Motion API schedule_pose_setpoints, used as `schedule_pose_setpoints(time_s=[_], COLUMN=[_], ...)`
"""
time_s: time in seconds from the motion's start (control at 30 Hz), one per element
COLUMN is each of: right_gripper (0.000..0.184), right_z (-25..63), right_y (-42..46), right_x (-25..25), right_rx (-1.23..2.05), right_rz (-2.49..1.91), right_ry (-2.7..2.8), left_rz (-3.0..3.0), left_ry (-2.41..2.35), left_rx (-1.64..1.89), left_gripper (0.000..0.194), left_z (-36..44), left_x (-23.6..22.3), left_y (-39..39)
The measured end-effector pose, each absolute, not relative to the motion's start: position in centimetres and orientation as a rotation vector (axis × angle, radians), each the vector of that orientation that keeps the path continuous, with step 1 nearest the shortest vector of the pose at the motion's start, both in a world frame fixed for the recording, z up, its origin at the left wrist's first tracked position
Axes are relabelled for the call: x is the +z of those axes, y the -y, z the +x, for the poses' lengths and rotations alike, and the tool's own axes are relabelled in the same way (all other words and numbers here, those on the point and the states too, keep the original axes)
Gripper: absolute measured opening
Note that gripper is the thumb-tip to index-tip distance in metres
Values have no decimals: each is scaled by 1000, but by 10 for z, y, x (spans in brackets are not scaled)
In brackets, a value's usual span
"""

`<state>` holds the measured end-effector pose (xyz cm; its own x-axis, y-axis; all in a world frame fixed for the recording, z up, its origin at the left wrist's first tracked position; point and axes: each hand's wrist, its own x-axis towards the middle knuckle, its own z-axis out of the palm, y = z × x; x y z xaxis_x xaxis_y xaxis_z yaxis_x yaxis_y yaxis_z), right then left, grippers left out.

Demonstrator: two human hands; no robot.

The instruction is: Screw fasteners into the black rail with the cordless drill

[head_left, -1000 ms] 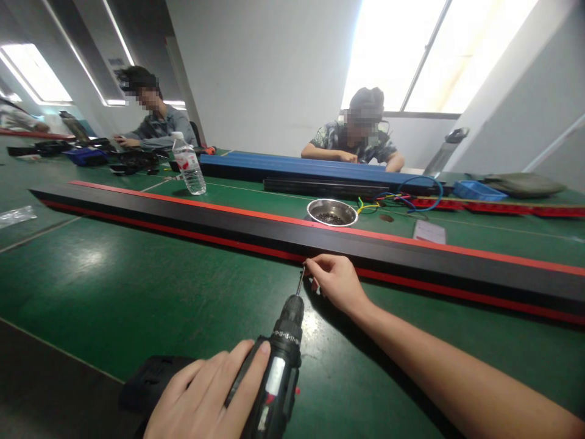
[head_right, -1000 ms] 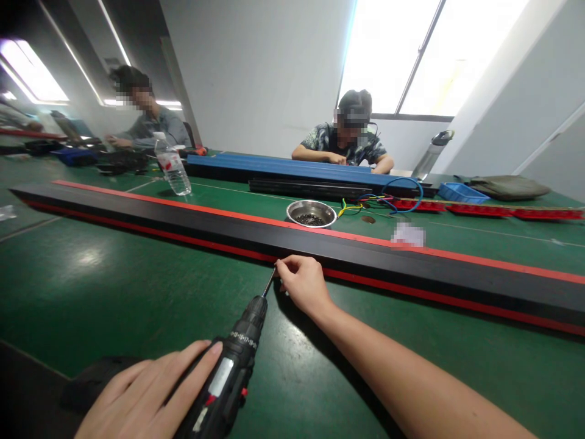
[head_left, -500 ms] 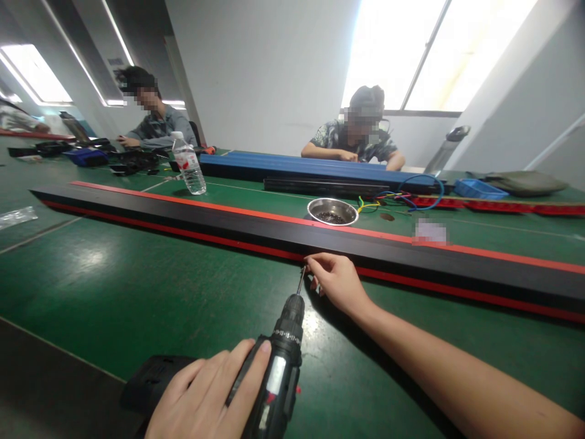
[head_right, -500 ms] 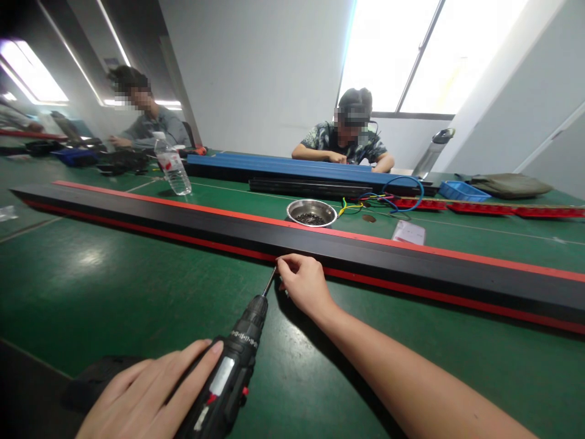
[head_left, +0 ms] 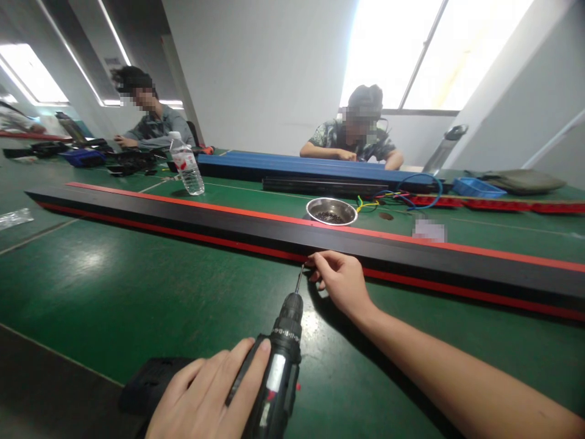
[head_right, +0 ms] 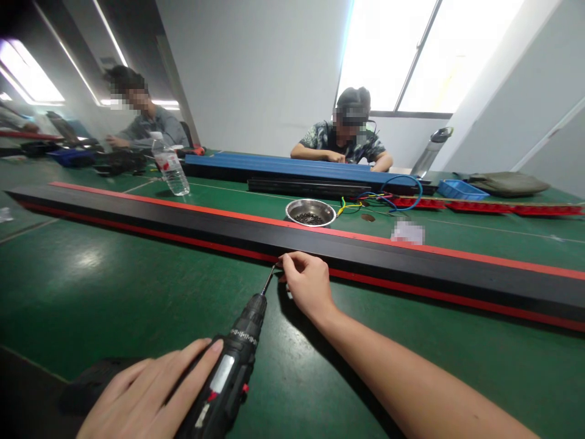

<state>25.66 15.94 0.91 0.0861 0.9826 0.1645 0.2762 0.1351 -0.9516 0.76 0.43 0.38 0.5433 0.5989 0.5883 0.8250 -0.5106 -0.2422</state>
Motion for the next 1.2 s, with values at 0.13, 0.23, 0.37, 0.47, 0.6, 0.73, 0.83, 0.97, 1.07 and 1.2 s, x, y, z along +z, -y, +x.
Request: schedule_pose_setpoints(time_s=[0.13, 0.23, 0.37, 0.47, 0.6, 0.73, 0.83, 0.97, 1.07, 1.2], right_gripper=[30, 31, 30, 29, 29, 29, 29, 27, 28, 30], right_z=[257, 258, 259, 259, 259, 259, 257, 263, 282, 316], right_y=[-158, -159, -161, -162, -163, -164, -160, -155, -177, -244], right_x=[10, 9, 6, 5, 5, 1, 0, 20, 49, 78], right_rx=[839, 826, 809, 826, 829, 829, 791, 565, 337, 166], right_rz=[-1364, -1369, -1377, -1376, -1354, -1347, -1333, -1242, -1246, -1441], right_ry=[1444, 1502, 1541, 1565, 1585, 1603, 1610, 1622, 1616, 1626], left_rz=[-2287, -2316, -2345, -2338, -2347, -2362, -2353, -2343, -2330, -2273], left_ry=[1138, 1132, 1239, 1257, 1288, 1292, 1293, 1275, 1239, 1180], left_rx=[-586, -588, -688, -732, -739, -724, -700, -638, -550, -550], left_gripper=[49, 65, 74, 75, 80, 82, 81, 72, 51, 51], left_z=[9, 13, 20, 25, 28, 29, 27, 21, 15, 10], left_x=[5, 8, 14, 18, 24, 25, 22, 12, 5, 1], left_y=[-11, -16, -20, -21, -22, -24, -23, -18, -13, -9])
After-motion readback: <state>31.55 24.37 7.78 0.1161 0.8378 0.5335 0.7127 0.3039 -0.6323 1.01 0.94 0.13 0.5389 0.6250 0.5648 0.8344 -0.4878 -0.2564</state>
